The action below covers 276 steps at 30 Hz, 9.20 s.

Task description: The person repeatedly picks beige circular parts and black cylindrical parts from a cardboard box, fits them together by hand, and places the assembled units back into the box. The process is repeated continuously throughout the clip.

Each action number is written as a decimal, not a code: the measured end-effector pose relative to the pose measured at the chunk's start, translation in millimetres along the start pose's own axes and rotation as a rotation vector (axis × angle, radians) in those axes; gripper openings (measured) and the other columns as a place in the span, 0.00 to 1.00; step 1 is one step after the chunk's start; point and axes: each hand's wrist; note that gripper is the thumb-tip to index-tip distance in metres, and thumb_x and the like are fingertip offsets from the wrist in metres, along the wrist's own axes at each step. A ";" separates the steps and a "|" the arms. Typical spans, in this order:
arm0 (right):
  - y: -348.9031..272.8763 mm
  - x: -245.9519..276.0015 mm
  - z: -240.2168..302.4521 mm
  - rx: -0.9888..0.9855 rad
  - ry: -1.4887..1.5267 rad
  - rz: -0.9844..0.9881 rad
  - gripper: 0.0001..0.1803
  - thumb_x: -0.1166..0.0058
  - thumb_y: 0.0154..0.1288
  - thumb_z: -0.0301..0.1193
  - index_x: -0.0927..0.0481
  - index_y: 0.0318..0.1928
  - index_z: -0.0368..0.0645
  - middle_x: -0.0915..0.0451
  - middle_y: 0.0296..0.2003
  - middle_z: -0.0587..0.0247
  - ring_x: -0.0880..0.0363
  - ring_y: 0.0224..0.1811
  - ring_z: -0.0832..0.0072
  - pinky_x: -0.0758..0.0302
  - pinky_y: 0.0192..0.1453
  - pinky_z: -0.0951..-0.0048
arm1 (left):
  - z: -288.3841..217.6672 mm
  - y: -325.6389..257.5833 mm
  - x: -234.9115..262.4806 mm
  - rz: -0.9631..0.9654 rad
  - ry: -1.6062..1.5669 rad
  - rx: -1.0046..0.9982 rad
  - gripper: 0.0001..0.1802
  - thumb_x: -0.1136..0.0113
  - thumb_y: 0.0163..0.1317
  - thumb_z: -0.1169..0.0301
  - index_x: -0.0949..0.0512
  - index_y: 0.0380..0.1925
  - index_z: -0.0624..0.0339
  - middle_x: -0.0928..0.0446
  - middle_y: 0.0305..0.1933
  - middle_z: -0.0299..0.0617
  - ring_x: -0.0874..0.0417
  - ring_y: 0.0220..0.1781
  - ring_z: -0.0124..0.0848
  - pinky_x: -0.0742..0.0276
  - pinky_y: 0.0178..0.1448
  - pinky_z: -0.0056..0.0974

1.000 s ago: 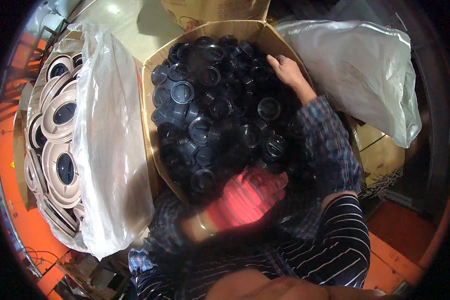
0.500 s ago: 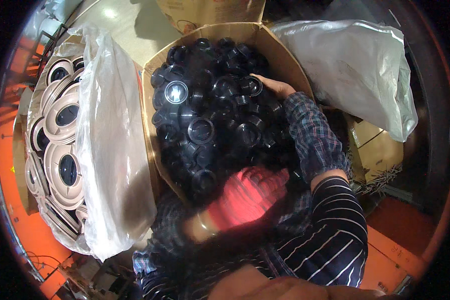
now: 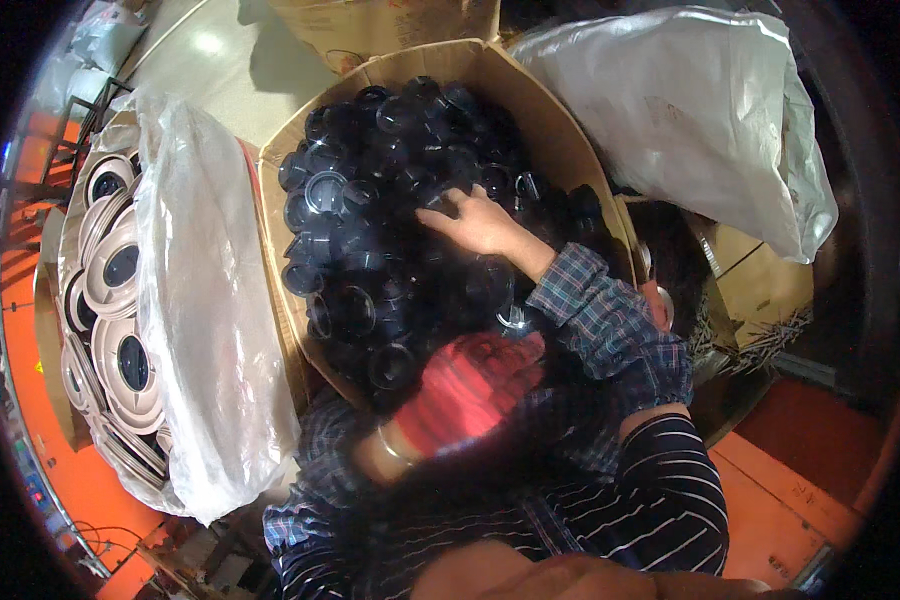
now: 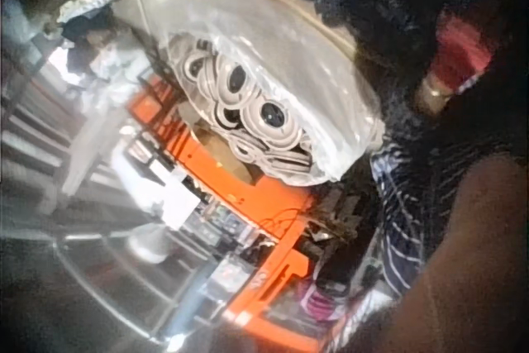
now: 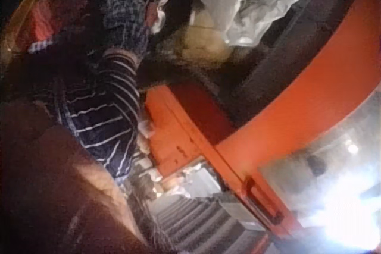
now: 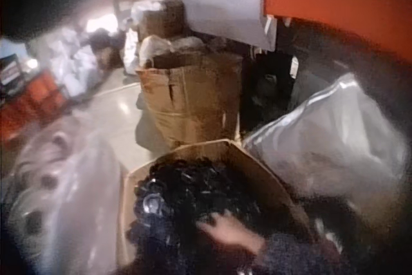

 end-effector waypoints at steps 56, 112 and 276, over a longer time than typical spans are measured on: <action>58.7 31.9 -101.7 0.106 0.080 0.736 0.46 0.19 0.46 0.44 0.22 0.65 0.37 0.20 0.63 0.51 0.24 0.67 0.61 0.29 0.70 0.67 | 28.1 6.1 29.6 -0.132 0.221 0.131 0.13 0.35 0.53 0.74 0.14 0.40 0.60 0.15 0.53 0.47 0.14 0.51 0.44 0.16 0.47 0.44; 104.0 6.0 -123.5 0.291 -0.983 0.442 0.21 0.50 0.72 0.32 0.23 0.64 0.45 0.22 0.64 0.51 0.21 0.62 0.54 0.25 0.68 0.56 | 9.2 0.1 38.3 0.144 0.241 0.422 0.36 0.38 0.52 0.61 0.22 0.64 0.57 0.18 0.55 0.57 0.20 0.60 0.54 0.32 0.73 0.57; -100.7 64.5 -55.1 0.474 0.100 -0.271 0.33 0.43 0.50 0.18 0.25 0.62 0.34 0.22 0.59 0.40 0.17 0.54 0.48 0.22 0.58 0.61 | 249.2 48.6 16.6 0.681 -0.178 0.504 0.20 0.47 0.77 0.61 0.21 0.61 0.59 0.18 0.61 0.47 0.20 0.65 0.41 0.28 0.71 0.40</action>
Point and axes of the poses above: each hand's wrist, its own y-axis towards the middle knuckle, its own x-axis out of the back of the hand, z = x × y
